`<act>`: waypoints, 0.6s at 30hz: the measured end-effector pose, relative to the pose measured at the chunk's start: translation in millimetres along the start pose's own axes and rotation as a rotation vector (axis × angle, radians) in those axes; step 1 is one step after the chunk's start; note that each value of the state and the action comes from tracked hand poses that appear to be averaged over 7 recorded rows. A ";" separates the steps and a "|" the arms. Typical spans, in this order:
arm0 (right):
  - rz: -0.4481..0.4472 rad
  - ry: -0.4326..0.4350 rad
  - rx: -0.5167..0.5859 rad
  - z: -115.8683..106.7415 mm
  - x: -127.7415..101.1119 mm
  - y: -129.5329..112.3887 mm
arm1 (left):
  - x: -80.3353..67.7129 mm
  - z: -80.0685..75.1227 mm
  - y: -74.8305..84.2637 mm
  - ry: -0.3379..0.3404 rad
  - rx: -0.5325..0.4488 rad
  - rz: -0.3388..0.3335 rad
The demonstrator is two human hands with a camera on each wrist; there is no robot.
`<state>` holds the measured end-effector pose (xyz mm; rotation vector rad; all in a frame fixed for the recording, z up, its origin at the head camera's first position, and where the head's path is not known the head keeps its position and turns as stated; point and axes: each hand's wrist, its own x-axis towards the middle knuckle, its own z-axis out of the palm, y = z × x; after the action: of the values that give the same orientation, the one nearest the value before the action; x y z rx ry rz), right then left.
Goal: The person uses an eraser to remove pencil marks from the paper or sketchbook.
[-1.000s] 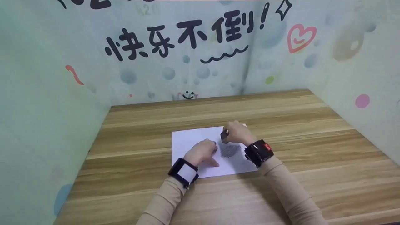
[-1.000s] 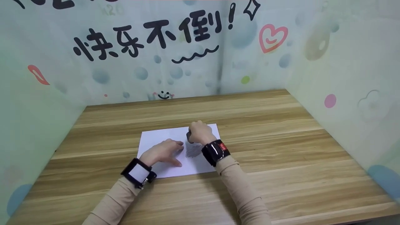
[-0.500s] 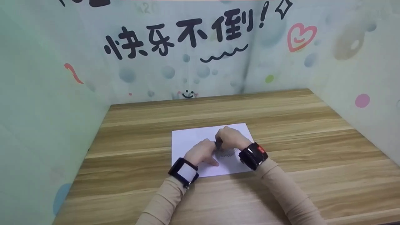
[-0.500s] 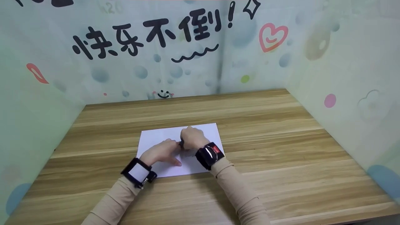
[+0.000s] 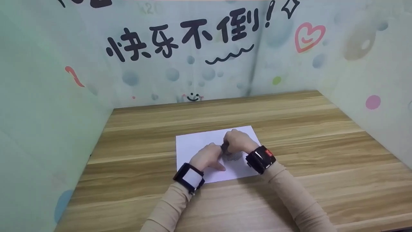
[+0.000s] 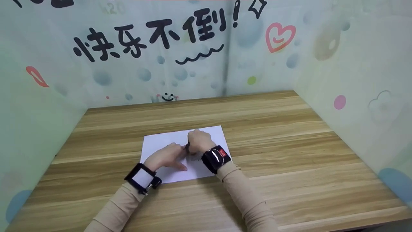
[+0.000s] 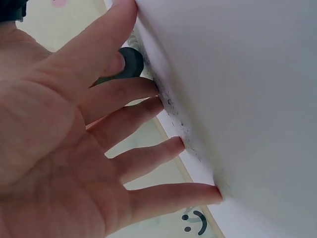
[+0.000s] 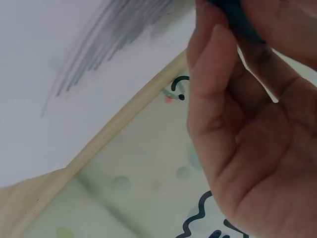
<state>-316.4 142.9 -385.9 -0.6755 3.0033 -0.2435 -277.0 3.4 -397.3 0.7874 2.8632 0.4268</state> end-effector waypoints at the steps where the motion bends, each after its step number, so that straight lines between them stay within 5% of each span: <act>1: 0.030 0.022 0.000 0.2 0.3 0.8 | 0.3 -0.3 0.5 -0.008 0.004 -0.006; 6: 0.039 0.128 0.031 3.4 2.0 5.4 | 1.4 -0.7 1.3 -0.018 0.020 -0.010; 18: -0.002 0.038 0.074 -0.5 2.9 10.7 | 4.4 0.3 -3.2 0.046 0.045 0.040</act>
<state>-323.5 151.3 -387.2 -0.6752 3.0127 -0.3695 -282.2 3.1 -398.9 0.8552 2.9131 0.3912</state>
